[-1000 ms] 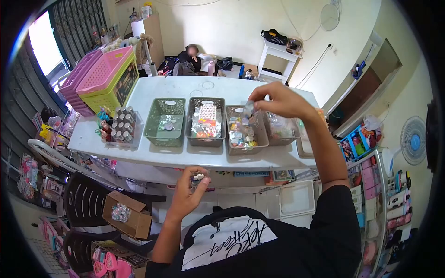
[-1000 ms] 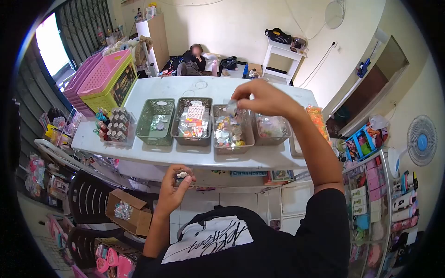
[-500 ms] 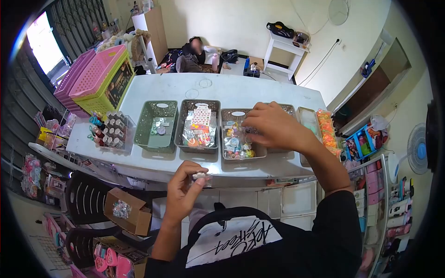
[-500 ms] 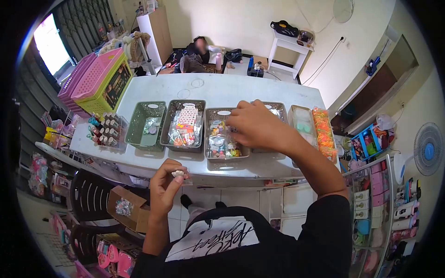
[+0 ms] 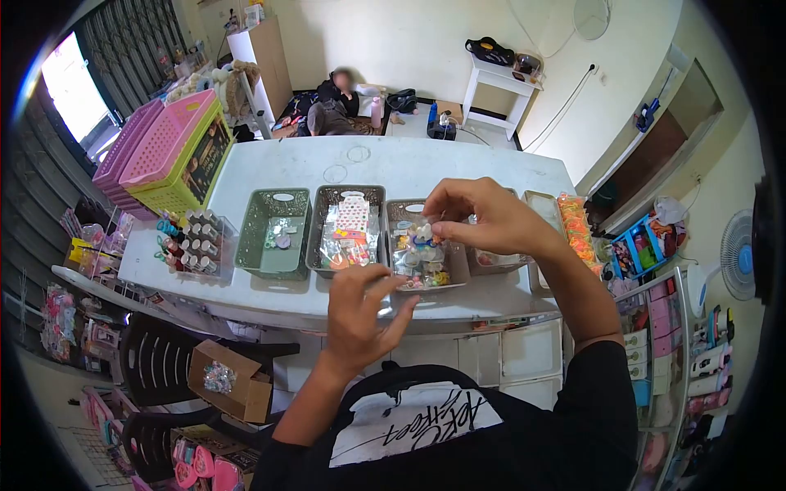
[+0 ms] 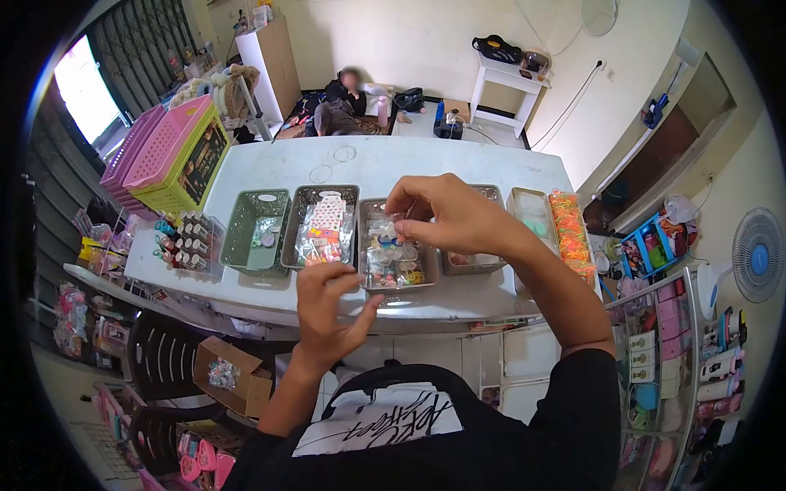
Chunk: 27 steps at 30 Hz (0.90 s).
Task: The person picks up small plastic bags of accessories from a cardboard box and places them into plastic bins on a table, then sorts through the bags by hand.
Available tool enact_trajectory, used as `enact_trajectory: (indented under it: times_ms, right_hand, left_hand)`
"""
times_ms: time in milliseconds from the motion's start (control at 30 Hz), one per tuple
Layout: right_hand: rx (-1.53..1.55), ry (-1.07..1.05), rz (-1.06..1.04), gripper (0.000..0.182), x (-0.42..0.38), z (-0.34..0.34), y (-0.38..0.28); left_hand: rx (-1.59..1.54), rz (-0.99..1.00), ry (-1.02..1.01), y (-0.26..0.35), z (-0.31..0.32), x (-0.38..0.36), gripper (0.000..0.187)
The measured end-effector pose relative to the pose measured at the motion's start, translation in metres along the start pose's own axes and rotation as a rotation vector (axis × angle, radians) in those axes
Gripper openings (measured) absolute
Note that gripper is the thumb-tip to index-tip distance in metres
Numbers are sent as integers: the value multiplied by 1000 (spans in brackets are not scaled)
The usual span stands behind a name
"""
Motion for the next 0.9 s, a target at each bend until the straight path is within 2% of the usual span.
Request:
enact_trajectory:
  times_ms: [100,267,333,367,433,500,567,600,633,700,833,900]
  right_hand:
    - [-31,-54,27,25,8,9,9]
    - [57,-91,33,26,7,11,8]
    - [-30,39,-63,22,0,-3,-2]
    - [-32,36,-65,22,0,-1,-4]
    - [-521,165,-325,18,-12,10,-35]
    - [-613,117,-310,16,-14,30,-33]
    - [-548,-148,-356,18,-14,56,-22]
    - [-390,-210,-281,19,-10,50,-21]
    - [-391,-209,-280,19,-8,46,-18]
    - [-372,-43,-289,20,-6,25,-10]
    - [-666,-86,-243,31,5,41,-3]
    - [-674,-112,-244,34,8,48,2]
  left_hand:
    - [49,3,-96,-5,17,-8,36]
    - [2,-9,-69,-3,11,-8,32]
    - [-13,-9,-47,-4,7,-6,30]
    - [5,2,-50,-3,6,-5,28]
    - [24,7,-53,-4,7,-6,26]
    - [1,11,-57,-6,9,-7,23]
    - [0,13,-56,-6,9,-6,23]
    - [1,16,-52,-6,9,-6,24]
    - [0,16,-52,-6,9,-6,24]
    - [-1,9,-49,-6,9,-6,24]
    - [-4,5,-50,-5,9,-5,24]
    - [-3,-2,-49,-6,10,-6,24]
Point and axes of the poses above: each hand's wrist, its own x-axis towards the middle knuckle, its own z-axis out of the palm, y = z × x, the point moved 8 cm from there along x, towards the middle knuckle, and after that the axes turned 9 degrees about -y, right-handed, at the moved point
